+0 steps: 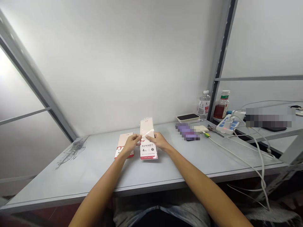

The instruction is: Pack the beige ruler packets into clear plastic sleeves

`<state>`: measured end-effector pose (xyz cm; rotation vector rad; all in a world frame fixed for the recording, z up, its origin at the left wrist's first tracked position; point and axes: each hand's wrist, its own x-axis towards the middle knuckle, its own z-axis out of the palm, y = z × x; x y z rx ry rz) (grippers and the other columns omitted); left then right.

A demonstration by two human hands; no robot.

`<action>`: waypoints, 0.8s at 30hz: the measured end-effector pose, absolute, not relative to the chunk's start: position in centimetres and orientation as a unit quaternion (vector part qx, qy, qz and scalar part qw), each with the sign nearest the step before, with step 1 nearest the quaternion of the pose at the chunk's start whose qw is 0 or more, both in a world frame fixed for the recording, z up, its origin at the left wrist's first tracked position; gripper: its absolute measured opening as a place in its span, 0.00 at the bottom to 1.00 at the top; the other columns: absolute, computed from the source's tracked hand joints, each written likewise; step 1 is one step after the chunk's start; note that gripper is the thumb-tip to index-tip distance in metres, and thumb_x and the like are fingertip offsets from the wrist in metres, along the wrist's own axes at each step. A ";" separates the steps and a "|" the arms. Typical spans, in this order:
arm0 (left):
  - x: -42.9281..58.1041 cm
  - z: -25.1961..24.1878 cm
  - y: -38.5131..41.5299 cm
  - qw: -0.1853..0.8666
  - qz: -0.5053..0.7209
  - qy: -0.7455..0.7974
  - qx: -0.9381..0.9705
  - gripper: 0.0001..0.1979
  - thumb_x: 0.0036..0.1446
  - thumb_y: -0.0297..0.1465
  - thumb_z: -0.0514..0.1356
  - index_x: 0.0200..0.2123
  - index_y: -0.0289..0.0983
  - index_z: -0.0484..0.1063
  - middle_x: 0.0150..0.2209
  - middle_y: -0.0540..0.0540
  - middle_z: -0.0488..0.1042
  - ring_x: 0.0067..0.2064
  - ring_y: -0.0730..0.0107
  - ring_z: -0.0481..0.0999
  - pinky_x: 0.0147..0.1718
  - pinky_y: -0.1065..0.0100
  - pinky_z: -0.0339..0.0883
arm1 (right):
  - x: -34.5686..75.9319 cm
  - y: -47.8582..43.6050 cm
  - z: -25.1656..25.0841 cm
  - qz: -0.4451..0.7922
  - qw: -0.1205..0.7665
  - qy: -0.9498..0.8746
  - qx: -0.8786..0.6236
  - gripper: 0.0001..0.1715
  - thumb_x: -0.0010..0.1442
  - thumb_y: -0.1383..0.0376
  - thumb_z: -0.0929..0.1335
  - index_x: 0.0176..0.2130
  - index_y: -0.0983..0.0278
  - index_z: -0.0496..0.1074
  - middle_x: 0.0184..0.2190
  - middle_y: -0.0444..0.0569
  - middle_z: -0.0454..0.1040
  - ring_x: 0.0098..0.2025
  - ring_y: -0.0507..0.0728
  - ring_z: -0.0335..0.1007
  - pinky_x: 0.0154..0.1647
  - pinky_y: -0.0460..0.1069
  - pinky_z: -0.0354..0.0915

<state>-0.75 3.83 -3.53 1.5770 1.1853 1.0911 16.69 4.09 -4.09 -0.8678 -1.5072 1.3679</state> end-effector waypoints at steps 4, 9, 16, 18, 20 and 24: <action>-0.8 -3.3 3.8 0.435 0.474 0.444 0.624 0.18 0.47 0.45 0.57 0.26 0.34 0.67 0.33 0.45 0.71 0.36 0.70 0.71 0.34 0.67 0.67 | 16.6 4.3 -4.2 0.524 0.468 -0.609 -0.368 0.23 0.47 0.52 0.69 0.34 0.69 0.71 0.32 0.53 0.76 0.32 0.57 0.72 0.31 0.49 0.66; -0.7 -2.8 3.7 0.406 0.500 0.454 0.616 0.18 0.49 0.45 0.55 0.27 0.34 0.69 0.34 0.44 0.72 0.35 0.69 0.71 0.35 0.67 0.67 | 16.6 4.9 -4.4 0.509 0.479 -0.608 -0.378 0.23 0.47 0.51 0.68 0.33 0.68 0.71 0.30 0.51 0.76 0.31 0.57 0.72 0.29 0.48 0.66; -4.2 -2.0 4.7 0.283 0.444 0.612 0.590 0.15 0.53 0.42 0.49 0.29 0.36 0.64 0.30 0.45 0.71 0.30 0.72 0.70 0.27 0.72 0.64 | 18.8 5.9 -3.9 0.455 0.491 -0.576 -0.470 0.16 0.50 0.56 0.67 0.32 0.68 0.68 0.28 0.53 0.76 0.25 0.53 0.70 0.21 0.45 0.60; -6.1 -1.8 5.1 0.262 0.414 0.654 0.577 0.13 0.52 0.39 0.49 0.26 0.36 0.63 0.26 0.46 0.69 0.28 0.71 0.69 0.25 0.71 0.62 | 19.6 6.2 -4.0 0.417 0.463 -0.581 -0.524 0.15 0.51 0.58 0.66 0.33 0.68 0.67 0.28 0.53 0.75 0.24 0.52 0.69 0.21 0.45 0.59; -8.0 -1.8 5.3 0.234 0.375 0.701 0.560 0.10 0.51 0.36 0.51 0.22 0.37 0.61 0.21 0.47 0.67 0.27 0.69 0.69 0.25 0.70 0.61 | 20.3 6.5 -4.3 0.375 0.413 -0.592 -0.582 0.14 0.52 0.60 0.64 0.37 0.67 0.66 0.26 0.51 0.75 0.23 0.51 0.68 0.22 0.45 0.59; -10.4 -2.5 5.4 0.207 0.279 0.777 0.524 0.10 0.44 0.30 0.56 0.17 0.38 0.57 0.17 0.46 0.65 0.28 0.61 0.70 0.26 0.65 0.59 | 21.2 7.3 -5.6 0.320 0.340 -0.595 -0.654 0.23 0.48 0.61 0.67 0.44 0.68 0.65 0.24 0.50 0.74 0.24 0.54 0.69 0.27 0.48 0.60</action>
